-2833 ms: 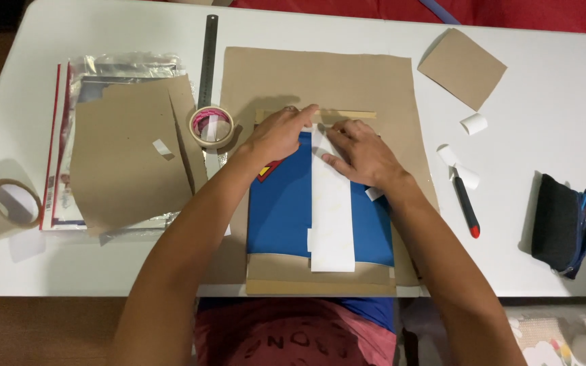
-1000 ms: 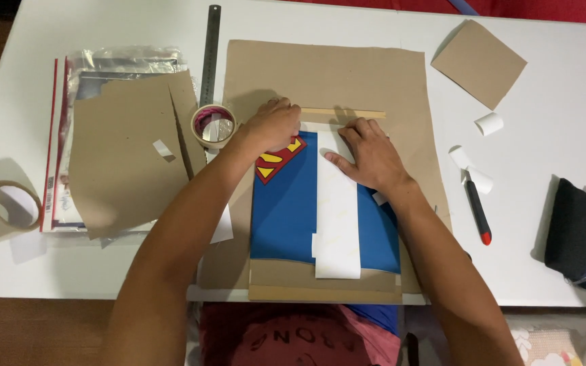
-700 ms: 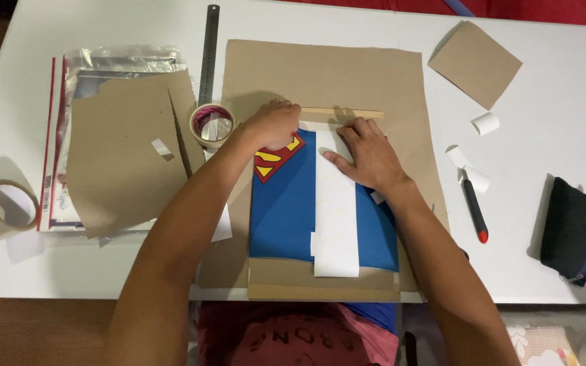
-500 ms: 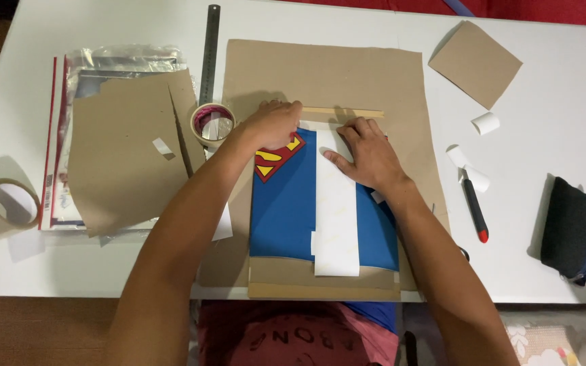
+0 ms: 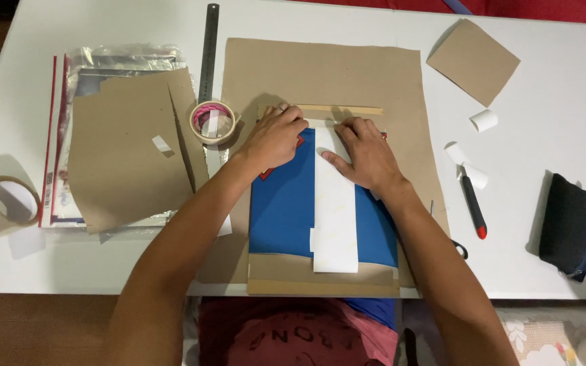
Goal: Securing a piece of fabric with a Superman logo onto a cardboard template using tape and scissors in preparation for printing.
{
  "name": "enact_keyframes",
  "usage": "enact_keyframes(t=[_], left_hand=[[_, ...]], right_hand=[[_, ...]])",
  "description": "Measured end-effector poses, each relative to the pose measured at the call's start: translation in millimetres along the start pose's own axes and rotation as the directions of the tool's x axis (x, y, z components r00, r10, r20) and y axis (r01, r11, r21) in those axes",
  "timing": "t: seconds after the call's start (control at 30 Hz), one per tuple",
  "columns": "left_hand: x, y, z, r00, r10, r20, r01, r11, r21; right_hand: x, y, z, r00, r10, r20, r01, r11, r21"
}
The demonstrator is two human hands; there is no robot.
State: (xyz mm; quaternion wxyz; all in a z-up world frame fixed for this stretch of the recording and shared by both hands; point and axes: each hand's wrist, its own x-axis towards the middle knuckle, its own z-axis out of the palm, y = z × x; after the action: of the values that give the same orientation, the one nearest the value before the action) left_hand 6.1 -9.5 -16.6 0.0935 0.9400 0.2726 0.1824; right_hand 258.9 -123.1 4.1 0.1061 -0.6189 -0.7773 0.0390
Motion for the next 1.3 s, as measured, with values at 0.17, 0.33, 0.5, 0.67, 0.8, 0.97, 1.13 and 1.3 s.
enact_keyframes(t=[0.17,0.33,0.5,0.67,0.8,0.97,1.13,1.3], left_hand=[[10.0,-6.3,13.6,1.0,-0.011,0.02,0.011,1.0,0.002],[33.9,-16.1,31.3,0.969,-0.184,0.162,0.206,0.97,-0.128],[44.3,-16.0,29.5,0.942,-0.193,0.274,0.227,0.969,-0.096],[44.9,-10.7,25.2,0.934,-0.22,0.282,0.246,0.968,-0.057],[45.1,-13.5,28.0,0.939,-0.219,0.266,0.244,0.967,-0.067],[30.1,3.5,9.7,0.966,-0.206,0.155,0.217,0.974,-0.058],[0.0,48.3,-20.8,0.987,-0.035,-0.154,0.025,0.997,-0.069],[-14.4,44.6,16.7,1.0,-0.011,0.007,0.011,0.999,-0.03]], right_hand=[[-1.6,0.6,1.4,0.999,-0.027,-0.036,0.027,1.0,-0.006],[1.5,0.8,-0.4,0.999,-0.023,-0.042,0.025,0.998,0.05],[-0.1,0.7,-6.2,1.0,0.006,-0.014,-0.004,0.995,0.095],[-1.2,1.6,-5.4,1.0,0.014,-0.011,-0.013,0.993,0.115],[-0.8,1.4,-6.4,1.0,0.002,-0.019,0.001,0.992,0.125],[-8.7,1.3,-3.9,0.999,-0.012,-0.052,0.018,0.993,0.113],[-23.9,-15.1,-21.2,0.988,-0.135,-0.077,0.138,0.99,0.037],[-35.4,-6.8,-6.5,0.988,-0.092,0.125,0.099,0.994,-0.051]])
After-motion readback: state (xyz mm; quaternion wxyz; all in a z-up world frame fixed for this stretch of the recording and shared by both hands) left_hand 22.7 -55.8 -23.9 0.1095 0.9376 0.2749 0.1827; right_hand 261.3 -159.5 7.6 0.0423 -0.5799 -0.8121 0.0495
